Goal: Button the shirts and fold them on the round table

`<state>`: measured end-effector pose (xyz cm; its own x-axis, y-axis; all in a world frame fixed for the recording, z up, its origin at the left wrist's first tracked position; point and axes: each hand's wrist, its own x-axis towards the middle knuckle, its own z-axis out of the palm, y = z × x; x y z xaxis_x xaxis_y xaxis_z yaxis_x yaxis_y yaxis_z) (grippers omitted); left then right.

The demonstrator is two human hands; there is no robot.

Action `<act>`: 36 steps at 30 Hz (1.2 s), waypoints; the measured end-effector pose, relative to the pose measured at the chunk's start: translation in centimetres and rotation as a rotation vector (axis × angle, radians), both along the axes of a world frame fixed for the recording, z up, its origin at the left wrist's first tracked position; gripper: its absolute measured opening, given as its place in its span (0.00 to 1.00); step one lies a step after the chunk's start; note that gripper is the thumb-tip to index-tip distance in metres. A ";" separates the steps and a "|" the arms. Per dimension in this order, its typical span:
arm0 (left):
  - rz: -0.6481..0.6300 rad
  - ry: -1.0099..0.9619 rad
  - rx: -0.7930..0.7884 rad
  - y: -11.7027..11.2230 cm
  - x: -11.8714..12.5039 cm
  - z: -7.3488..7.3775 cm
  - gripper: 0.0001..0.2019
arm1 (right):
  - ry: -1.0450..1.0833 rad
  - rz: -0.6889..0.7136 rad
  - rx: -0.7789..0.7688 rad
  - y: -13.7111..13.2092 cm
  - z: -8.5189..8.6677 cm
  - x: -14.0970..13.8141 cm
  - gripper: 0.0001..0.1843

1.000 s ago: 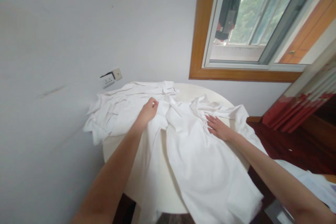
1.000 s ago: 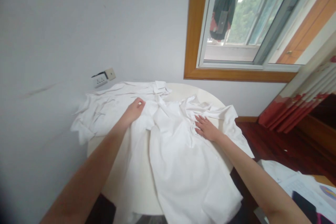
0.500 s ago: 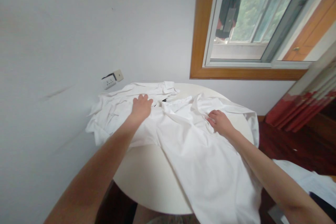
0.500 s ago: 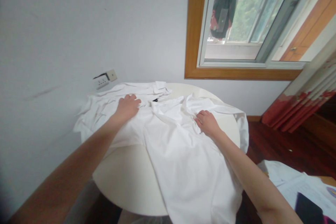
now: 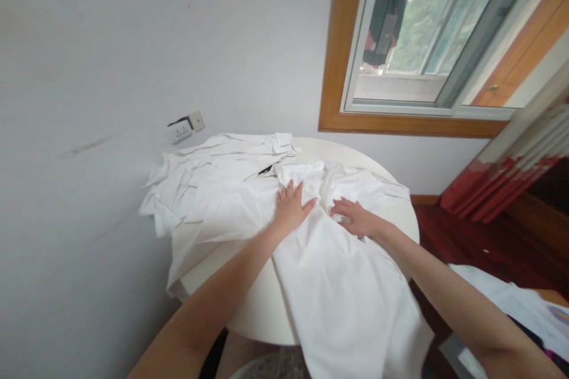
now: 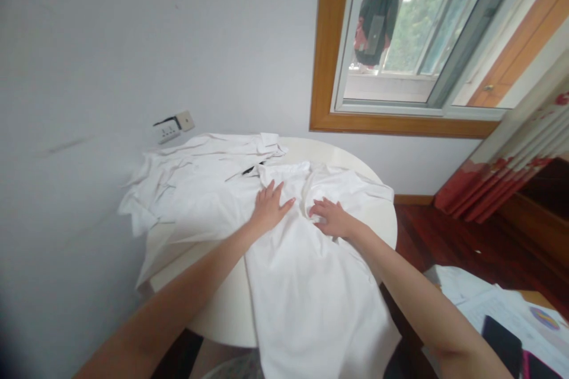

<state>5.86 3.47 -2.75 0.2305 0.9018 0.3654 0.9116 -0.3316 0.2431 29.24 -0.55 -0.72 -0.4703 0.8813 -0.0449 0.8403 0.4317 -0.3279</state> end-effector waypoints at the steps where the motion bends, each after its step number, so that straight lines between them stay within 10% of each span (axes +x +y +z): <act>1: -0.088 -0.013 0.018 -0.3 0.0 -0.2 0.35 | 0.014 0.039 -0.004 -0.6 0.5 0.3 0.17; 8: -0.606 -0.085 0.082 -1.2 0.1 -0.1 0.24 | 0.151 0.018 -0.067 -1.0 3.4 3.1 0.18; 15: -0.226 -0.053 0.072 -0.4 -0.1 -1.9 0.22 | 0.023 -0.264 0.307 4.8 1.2 1.6 0.19; 25: -0.330 0.188 -0.137 -0.1 -3.1 -0.9 0.30 | -0.180 -0.304 0.034 7.1 -1.3 -1.7 0.42; 36: -0.339 0.206 -0.103 -0.7 -4.3 0.2 0.21 | -0.202 -0.156 0.080 4.6 -0.5 0.4 0.28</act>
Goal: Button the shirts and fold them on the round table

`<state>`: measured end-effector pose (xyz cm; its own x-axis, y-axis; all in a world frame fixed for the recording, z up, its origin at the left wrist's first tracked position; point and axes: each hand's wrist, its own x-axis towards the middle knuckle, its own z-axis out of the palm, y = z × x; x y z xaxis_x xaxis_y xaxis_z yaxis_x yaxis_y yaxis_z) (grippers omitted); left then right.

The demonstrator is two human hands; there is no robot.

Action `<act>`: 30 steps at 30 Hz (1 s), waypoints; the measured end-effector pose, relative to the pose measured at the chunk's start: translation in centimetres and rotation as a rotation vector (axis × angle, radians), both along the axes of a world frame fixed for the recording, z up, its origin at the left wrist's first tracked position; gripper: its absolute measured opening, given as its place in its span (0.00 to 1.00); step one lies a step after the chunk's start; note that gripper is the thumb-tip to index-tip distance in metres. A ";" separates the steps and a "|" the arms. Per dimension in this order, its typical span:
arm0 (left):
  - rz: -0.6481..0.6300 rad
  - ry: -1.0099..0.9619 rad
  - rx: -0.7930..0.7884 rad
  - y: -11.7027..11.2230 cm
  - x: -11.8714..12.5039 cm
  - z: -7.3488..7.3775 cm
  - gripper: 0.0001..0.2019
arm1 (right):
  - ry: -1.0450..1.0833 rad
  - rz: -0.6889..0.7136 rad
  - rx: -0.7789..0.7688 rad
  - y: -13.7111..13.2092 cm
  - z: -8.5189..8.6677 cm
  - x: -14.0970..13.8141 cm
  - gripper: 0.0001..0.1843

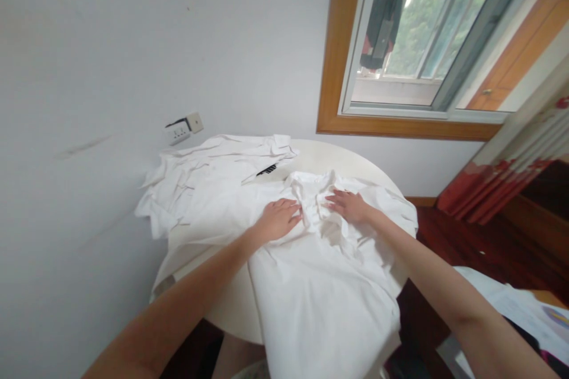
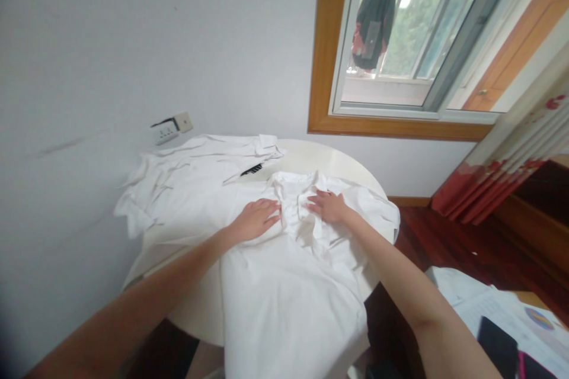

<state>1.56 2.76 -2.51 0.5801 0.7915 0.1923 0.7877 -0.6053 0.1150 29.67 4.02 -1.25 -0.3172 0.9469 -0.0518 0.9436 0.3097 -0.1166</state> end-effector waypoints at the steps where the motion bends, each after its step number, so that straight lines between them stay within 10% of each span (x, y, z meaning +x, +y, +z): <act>1: 0.058 -0.019 0.021 0.6 0.9 0.3 0.19 | -0.009 -0.032 0.032 0.3 0.4 -0.5 0.27; 10: 0.215 -0.216 0.101 5.9 6.9 -1.0 0.16 | 0.039 -0.199 0.186 4.1 -0.7 -4.6 0.23; 30: 0.284 -0.082 0.129 7.6 6.5 -2.2 0.20 | 0.031 -0.015 0.014 6.1 -2.7 -2.8 0.31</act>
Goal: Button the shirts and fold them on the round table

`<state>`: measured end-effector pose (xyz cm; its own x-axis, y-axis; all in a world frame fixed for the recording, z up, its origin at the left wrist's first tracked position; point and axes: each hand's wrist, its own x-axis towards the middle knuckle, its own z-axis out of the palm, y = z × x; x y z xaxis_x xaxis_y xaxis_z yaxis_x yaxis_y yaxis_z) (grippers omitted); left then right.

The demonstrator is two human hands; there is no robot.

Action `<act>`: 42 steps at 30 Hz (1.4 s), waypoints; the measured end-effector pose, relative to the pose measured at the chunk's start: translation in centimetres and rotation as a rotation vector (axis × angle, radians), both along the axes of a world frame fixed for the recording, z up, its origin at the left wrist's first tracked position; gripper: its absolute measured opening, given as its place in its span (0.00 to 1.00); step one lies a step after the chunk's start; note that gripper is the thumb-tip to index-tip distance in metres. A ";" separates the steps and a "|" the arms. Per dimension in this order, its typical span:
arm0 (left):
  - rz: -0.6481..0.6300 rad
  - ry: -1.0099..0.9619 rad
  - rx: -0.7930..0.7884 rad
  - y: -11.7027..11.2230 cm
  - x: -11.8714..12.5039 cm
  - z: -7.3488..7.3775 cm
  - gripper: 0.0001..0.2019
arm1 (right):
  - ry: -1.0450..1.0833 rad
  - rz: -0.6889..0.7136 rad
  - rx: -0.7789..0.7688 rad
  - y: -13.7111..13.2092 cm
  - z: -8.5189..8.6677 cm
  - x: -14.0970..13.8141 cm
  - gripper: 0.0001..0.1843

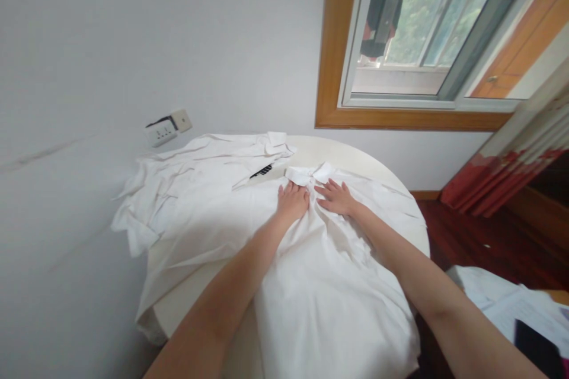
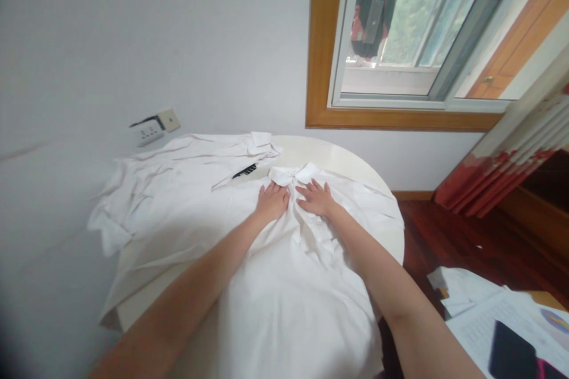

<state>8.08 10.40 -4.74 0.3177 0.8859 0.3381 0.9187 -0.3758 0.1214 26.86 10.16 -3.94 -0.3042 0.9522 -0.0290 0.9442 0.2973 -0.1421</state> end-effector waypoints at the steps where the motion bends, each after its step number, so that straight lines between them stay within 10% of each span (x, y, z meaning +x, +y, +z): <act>1: -0.005 -0.028 0.019 -0.1 0.1 0.1 0.20 | 0.005 0.014 0.024 0.3 0.0 0.1 0.31; 10: -0.244 -0.090 -0.042 -0.4 -1.1 0.5 0.20 | 0.172 -0.015 0.381 0.5 0.2 1.1 0.18; 20: -0.045 0.016 -0.261 -0.2 0.5 1.6 0.35 | 0.363 -0.017 0.215 -3.3 2.2 7.1 0.19; 30: -0.064 0.080 -0.246 0.3 0.2 0.7 0.39 | -0.028 -0.083 0.170 -7.2 -1.4 4.7 0.32; 36: -0.096 0.102 -0.226 0.2 -0.6 1.1 0.39 | -0.009 0.264 0.043 -7.1 1.0 9.9 0.33; 42: -0.092 0.102 -0.212 -0.1 -0.4 1.0 0.42 | 0.146 0.162 0.078 -5.1 2.4 9.3 0.27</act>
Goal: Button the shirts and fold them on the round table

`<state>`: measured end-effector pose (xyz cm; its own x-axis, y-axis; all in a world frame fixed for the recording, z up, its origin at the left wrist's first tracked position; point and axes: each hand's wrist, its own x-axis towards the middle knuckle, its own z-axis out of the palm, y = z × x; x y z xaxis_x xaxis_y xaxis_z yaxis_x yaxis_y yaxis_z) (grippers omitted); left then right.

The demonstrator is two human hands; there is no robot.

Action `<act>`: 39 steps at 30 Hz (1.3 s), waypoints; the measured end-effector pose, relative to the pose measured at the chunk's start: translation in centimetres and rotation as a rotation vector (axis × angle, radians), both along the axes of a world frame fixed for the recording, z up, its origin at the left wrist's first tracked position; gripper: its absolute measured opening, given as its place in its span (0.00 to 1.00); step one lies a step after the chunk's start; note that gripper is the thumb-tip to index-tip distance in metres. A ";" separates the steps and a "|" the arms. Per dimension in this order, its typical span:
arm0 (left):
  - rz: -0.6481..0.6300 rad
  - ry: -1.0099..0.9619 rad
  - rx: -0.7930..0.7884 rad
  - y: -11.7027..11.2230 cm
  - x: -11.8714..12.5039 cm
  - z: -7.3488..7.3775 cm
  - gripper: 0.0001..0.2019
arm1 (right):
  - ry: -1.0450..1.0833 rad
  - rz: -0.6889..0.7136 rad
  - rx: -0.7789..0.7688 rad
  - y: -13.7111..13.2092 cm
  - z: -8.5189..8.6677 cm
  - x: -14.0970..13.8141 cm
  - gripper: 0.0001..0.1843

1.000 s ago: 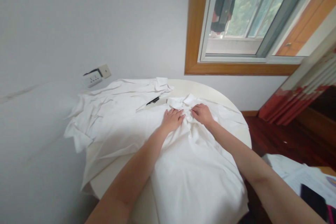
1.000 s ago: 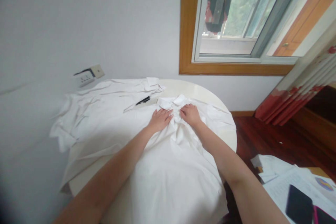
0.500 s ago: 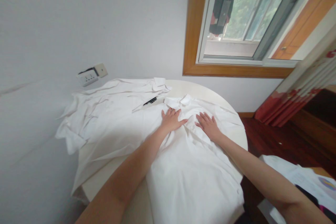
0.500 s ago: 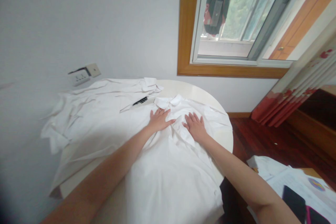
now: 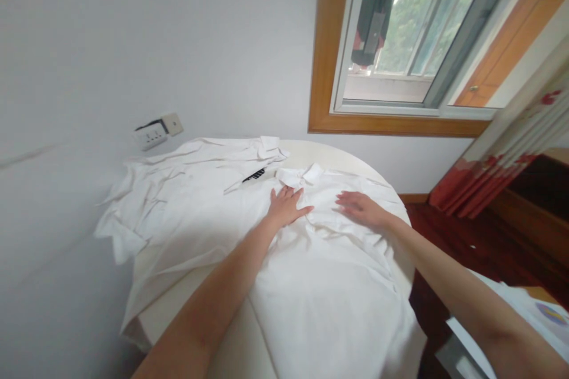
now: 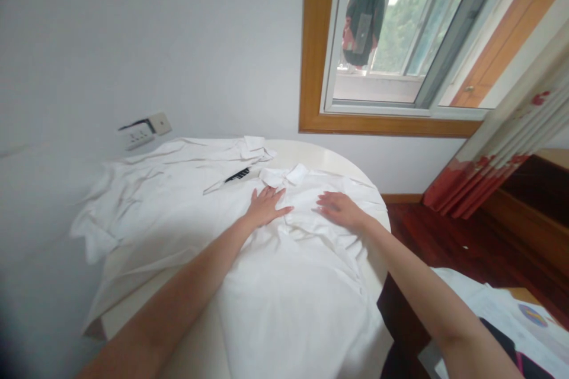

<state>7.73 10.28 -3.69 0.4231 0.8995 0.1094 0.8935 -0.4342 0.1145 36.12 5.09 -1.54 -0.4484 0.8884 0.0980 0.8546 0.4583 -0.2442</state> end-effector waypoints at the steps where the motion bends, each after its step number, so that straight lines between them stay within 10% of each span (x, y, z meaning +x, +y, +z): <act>1: -0.002 0.000 0.000 0.0 0.0 0.0 0.42 | 0.012 -0.022 0.044 0.8 0.0 -0.7 0.25; 6: 0.010 0.001 -0.012 -0.2 0.1 0.3 0.43 | -0.083 -0.250 0.077 4.1 -0.7 -5.2 0.30; 11: 0.023 0.009 -0.036 -2.0 0.2 0.3 0.45 | -0.173 -0.319 -0.035 1.9 -2.1 -6.7 0.40; 17: 0.009 -0.018 0.008 -5.1 0.5 -0.3 0.45 | -0.195 -0.282 -0.032 -1.6 -2.2 -5.8 0.40; 24: 0.003 -0.036 -0.022 -5.3 0.3 -0.1 0.45 | -0.182 -0.536 0.114 3.6 -1.9 -2.6 0.30; 31: -0.009 -0.043 -0.029 -5.1 0.3 -0.3 0.45 | -0.173 -0.476 0.110 6.1 -2.3 1.7 0.30; 39: 0.029 -0.071 0.015 -4.5 1.8 -0.3 0.42 | -0.167 -0.397 0.115 3.5 -1.8 -7.3 0.26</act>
